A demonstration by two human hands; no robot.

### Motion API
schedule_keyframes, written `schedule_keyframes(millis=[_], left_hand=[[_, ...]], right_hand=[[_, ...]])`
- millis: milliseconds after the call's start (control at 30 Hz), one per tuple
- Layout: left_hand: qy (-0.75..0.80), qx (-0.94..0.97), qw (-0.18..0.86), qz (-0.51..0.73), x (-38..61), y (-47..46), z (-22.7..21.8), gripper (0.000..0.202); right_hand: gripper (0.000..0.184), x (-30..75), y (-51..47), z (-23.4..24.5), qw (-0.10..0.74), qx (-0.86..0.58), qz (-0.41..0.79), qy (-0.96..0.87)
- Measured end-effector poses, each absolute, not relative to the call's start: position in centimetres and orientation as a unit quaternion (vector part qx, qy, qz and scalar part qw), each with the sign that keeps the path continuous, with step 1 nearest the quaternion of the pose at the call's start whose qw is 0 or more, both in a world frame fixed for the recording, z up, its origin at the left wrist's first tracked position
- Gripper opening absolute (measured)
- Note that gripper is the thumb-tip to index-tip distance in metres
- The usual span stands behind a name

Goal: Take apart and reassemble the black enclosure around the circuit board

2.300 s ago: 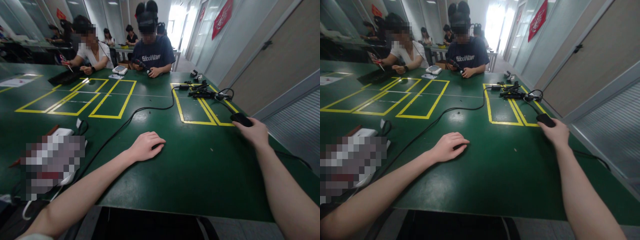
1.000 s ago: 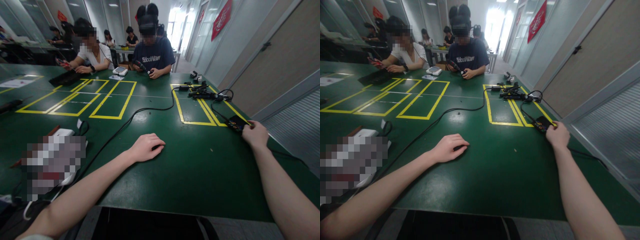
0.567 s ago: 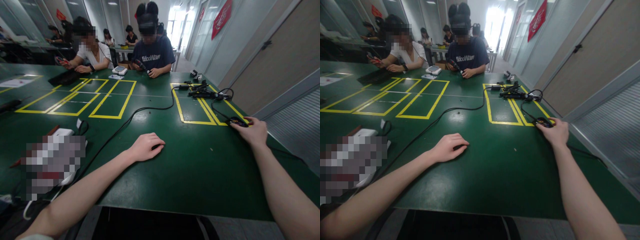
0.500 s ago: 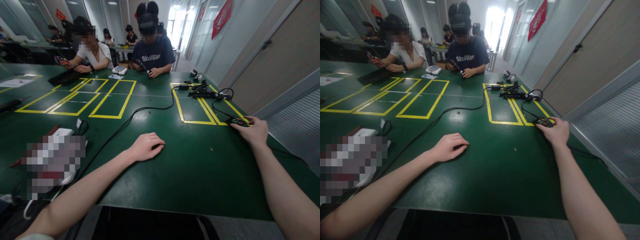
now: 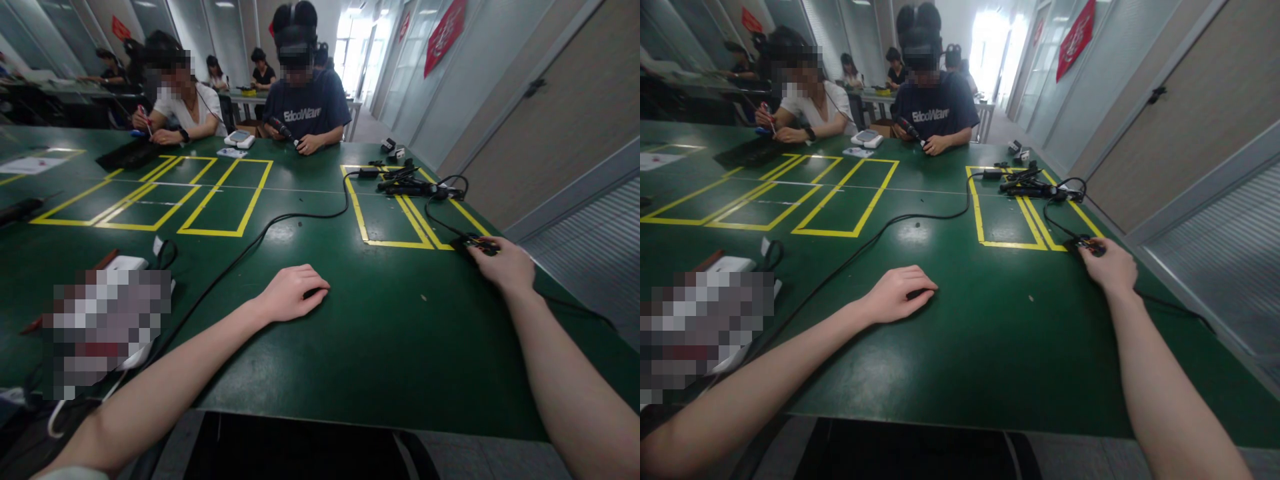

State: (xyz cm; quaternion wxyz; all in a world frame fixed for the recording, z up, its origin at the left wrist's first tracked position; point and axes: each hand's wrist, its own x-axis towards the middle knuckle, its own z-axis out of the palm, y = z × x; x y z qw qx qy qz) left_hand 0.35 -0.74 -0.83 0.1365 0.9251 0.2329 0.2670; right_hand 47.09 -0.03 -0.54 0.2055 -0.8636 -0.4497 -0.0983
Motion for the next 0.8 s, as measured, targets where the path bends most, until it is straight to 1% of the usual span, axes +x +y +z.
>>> schedule_keyframes(millis=[133, 333, 367, 467, 533, 600, 700, 800], left_hand=[[0.232, 0.925, 0.139, 0.268, 0.4, -0.7, -0.9, 0.024], [0.240, 0.923, 0.144, 0.265, 0.4, -0.8, -1.0, 0.026], [0.240, 0.922, 0.145, 0.267, 0.3, -0.8, -1.0, 0.025], [0.231, 0.919, 0.145, 0.284, 0.3, -0.8, -0.9, 0.023], [0.218, 0.914, 0.139, 0.311, 0.2, -0.9, -0.7, 0.025], [0.196, 0.910, 0.134, 0.339, 0.2, -1.0, -0.4, 0.031], [0.169, 0.912, 0.131, 0.349, 0.3, -1.3, -0.2, 0.037], [0.174, 0.920, 0.142, 0.320, 0.4, -1.5, -0.4, 0.042]], right_hand=[[0.046, 45.0, 0.1, 0.4, 0.196, -0.862, -0.028, -0.466], [0.048, 39.9, 0.7, -0.3, 0.214, -0.786, 0.034, -0.579], [0.047, 38.8, 0.6, -0.6, 0.224, -0.758, 0.044, -0.611], [0.040, 34.8, -0.6, -1.1, 0.281, -0.569, 0.083, -0.768], [0.039, 31.9, -1.9, -1.0, 0.275, -0.450, 0.128, -0.840], [0.043, 29.4, -3.4, -0.8, 0.258, -0.357, 0.161, -0.883], [0.043, 27.2, -4.8, -0.5, 0.253, -0.284, 0.155, -0.912], [0.039, 26.8, -5.2, -0.4, 0.266, -0.270, 0.136, -0.915]])
